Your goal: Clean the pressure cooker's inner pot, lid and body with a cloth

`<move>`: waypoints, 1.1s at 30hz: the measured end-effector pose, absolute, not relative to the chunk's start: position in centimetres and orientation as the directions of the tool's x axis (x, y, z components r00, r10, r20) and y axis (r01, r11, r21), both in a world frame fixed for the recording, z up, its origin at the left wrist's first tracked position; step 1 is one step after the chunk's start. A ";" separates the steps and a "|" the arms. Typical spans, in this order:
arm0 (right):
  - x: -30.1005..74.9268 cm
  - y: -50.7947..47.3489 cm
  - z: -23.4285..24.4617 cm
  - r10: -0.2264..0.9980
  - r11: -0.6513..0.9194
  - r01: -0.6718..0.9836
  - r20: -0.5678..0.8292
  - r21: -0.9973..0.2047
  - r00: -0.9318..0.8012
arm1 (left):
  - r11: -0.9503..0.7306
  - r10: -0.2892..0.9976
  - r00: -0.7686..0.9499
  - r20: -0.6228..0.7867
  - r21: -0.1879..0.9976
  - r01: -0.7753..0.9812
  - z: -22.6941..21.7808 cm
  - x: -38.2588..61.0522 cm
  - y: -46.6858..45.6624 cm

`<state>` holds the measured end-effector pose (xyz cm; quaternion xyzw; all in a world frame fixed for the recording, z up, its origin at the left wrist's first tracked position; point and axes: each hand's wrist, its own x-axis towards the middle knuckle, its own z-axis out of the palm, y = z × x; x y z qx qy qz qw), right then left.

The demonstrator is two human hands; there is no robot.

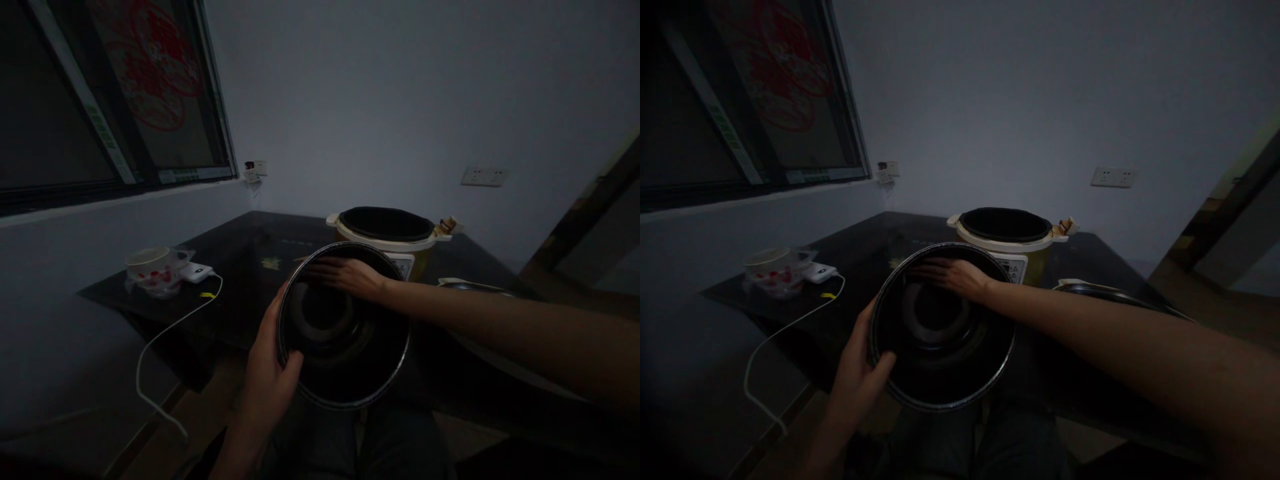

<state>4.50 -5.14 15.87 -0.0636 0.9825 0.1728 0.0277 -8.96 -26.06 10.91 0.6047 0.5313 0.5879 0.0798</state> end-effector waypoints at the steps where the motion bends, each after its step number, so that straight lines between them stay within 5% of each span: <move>1: 4.1 -5.4 15.9 -0.112 0.973 -0.118 -0.040 0.198 -0.993 | -0.418 0.737 -0.261 0.624 0.724 0.549 10.8 -9.0 -26.1; 4: 3.5 -6.3 16.1 -0.089 0.992 -0.096 0.076 -0.087 -0.993 | -0.405 0.744 -0.269 0.612 0.733 0.546 10.8 -8.9 -26.2; 7: 3.7 -6.5 16.4 -0.085 0.995 -0.082 0.066 0.054 -0.994 | -0.404 0.749 -0.262 0.609 0.733 0.547 10.9 -8.9 -26.3; 12: 5.5 -6.1 17.2 0.183 0.942 0.164 -0.038 0.294 -0.982 | -0.416 0.751 -0.247 0.613 0.729 0.544 11.2 -8.8 -26.3; 20: 11.3 -9.3 16.3 0.364 0.797 0.341 0.055 0.499 -0.930 | -0.415 0.740 -0.232 0.632 0.700 0.581 11.2 -8.1 -26.6; 27: 15.3 -10.3 15.8 0.328 0.880 0.373 0.191 0.295 -0.925 | -0.420 0.736 -0.234 0.636 0.699 0.578 11.2 -8.3 -26.4; 33: 13.8 -8.7 20.1 0.193 0.930 0.218 0.112 0.294 -0.975 | -0.428 0.734 -0.234 0.637 0.702 0.569 11.4 -8.6 -26.3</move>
